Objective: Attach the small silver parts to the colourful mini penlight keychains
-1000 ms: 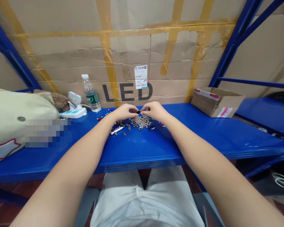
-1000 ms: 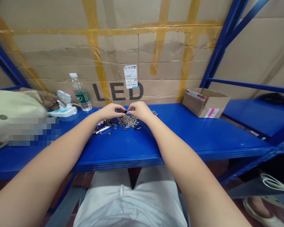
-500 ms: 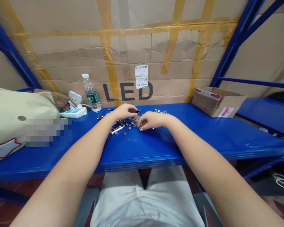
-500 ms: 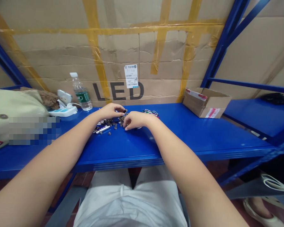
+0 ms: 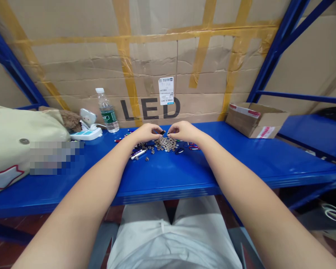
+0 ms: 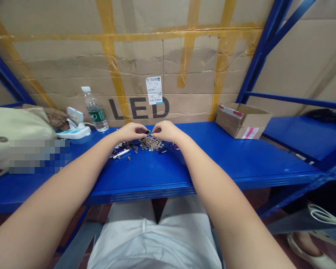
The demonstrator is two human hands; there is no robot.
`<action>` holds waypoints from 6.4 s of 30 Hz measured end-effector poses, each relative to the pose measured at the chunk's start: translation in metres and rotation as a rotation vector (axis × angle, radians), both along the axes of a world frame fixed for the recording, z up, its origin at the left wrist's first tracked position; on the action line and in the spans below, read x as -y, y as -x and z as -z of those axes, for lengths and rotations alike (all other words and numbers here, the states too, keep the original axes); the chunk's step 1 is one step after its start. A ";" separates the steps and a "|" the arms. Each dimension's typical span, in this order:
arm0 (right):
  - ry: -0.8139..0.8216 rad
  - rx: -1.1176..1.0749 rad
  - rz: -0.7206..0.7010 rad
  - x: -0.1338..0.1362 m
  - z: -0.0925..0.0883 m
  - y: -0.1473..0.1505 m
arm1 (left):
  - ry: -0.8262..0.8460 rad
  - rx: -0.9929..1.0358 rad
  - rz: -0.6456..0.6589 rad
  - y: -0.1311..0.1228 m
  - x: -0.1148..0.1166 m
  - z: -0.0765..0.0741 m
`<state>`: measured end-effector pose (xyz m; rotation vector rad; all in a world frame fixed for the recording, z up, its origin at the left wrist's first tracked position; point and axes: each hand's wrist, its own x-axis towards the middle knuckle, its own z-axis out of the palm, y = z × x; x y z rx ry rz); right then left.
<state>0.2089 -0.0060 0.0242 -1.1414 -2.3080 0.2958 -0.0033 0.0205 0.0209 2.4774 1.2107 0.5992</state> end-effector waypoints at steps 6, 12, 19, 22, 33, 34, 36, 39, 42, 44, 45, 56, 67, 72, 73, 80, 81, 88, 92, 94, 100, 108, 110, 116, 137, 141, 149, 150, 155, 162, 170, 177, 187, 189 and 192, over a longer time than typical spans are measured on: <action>-0.007 -0.052 0.106 -0.010 0.007 -0.001 | -0.069 -0.054 0.046 -0.011 0.010 -0.006; 0.021 -0.132 0.126 -0.012 0.007 -0.002 | -0.065 -0.038 0.044 -0.019 0.019 -0.011; 0.153 -0.321 0.116 -0.013 0.005 -0.005 | -0.077 -0.008 0.008 -0.016 0.014 -0.007; 0.188 -0.369 0.109 -0.011 0.005 -0.002 | -0.083 -0.005 0.012 -0.015 0.014 -0.007; 0.064 -0.146 0.088 -0.009 0.001 -0.004 | -0.091 -0.011 0.027 -0.014 0.012 -0.005; 0.039 -0.101 0.094 -0.008 0.001 -0.005 | -0.096 -0.014 0.027 -0.014 0.011 -0.005; -0.010 -0.006 0.103 -0.007 -0.001 -0.005 | -0.108 -0.022 0.031 -0.013 0.008 -0.004; -0.085 0.123 0.103 -0.007 -0.001 -0.005 | -0.130 -0.034 0.047 -0.012 0.007 -0.004; -0.134 0.205 0.100 -0.007 0.000 -0.003 | -0.154 -0.053 0.065 -0.012 0.007 -0.004; -0.136 0.222 0.096 -0.007 0.000 -0.002 | -0.162 -0.070 0.079 -0.012 0.007 -0.004; -0.137 0.223 0.093 -0.007 0.000 -0.002 | -0.163 -0.078 0.086 -0.012 0.007 -0.004; -0.216 0.260 0.084 -0.006 0.000 -0.003 | -0.151 -0.111 0.100 -0.012 0.007 -0.006; -0.310 0.414 0.117 0.000 0.005 0.009 | -0.055 -0.092 -0.004 -0.014 0.005 -0.005; -0.316 0.405 0.149 -0.003 0.005 0.006 | 0.095 0.035 -0.089 -0.023 0.006 0.001; -0.323 0.412 0.150 -0.003 0.005 0.005 | 0.161 0.083 -0.098 -0.024 0.006 0.003; -0.373 0.354 0.041 -0.007 0.006 -0.001 | 0.337 0.294 -0.076 -0.021 0.004 0.009; -0.345 0.324 0.017 -0.008 0.006 -0.002 | 0.274 0.270 -0.061 -0.019 0.003 0.009; 0.127 -0.145 -0.048 -0.014 0.009 -0.011 | -0.206 0.200 0.093 -0.018 0.000 0.003; 0.416 -0.303 -0.164 -0.018 0.014 -0.017 | -0.403 0.168 0.268 -0.019 0.003 -0.001; 0.542 -0.359 -0.250 -0.019 0.015 -0.020 | -0.438 0.190 0.332 -0.019 0.005 -0.002; 0.519 -0.420 -0.223 -0.011 0.009 -0.014 | -0.200 0.387 0.124 -0.019 0.004 -0.001; -0.165 -0.145 0.006 -0.005 0.004 0.003 | 0.146 0.586 -0.010 -0.018 0.004 0.004; -0.133 -0.186 0.017 -0.006 0.005 0.004 | 0.091 0.583 -0.011 -0.020 0.005 0.004; 0.587 -0.633 -0.062 -0.003 0.006 0.006 | -0.331 0.415 0.124 -0.024 0.008 -0.001; -0.130 -0.251 0.028 -0.007 0.002 -0.002 | 0.152 0.430 0.053 -0.029 0.011 -0.001; -0.164 -0.183 0.061 -0.009 0.003 -0.001 | 0.007 0.372 0.067 -0.027 0.008 0.002; 0.429 -0.445 -0.008 -0.017 0.014 0.000 | -0.551 0.005 0.046 -0.026 0.010 0.004; 0.418 -0.450 0.002 -0.018 0.014 0.000 | -0.550 0.002 0.045 -0.026 0.010 0.005; 0.337 -0.434 0.036 -0.015 0.012 0.003 | -0.469 0.115 0.058 -0.028 0.011 0.007; 0.655 -0.700 0.026 -0.006 0.010 0.009 | -0.620 0.012 0.058 -0.030 0.015 0.005; 0.906 -0.679 0.042 0.001 0.007 0.014 | -0.792 -0.238 0.118 -0.026 0.018 0.000; 0.260 -0.365 0.267 -0.008 0.011 0.013 | -0.555 0.005 0.045 -0.037 0.015 0.008; 0.651 -0.472 0.136 -0.006 0.013 0.011 | -0.624 0.005 0.068 -0.034 0.012 0.011; 0.699 -0.502 0.094 -0.005 0.011 0.008 | -0.593 0.036 0.060 -0.035 0.011 0.012; 0.711 -0.531 0.052 -0.006 0.006 0.005 | -0.518 0.123 0.029 -0.035 0.011 0.010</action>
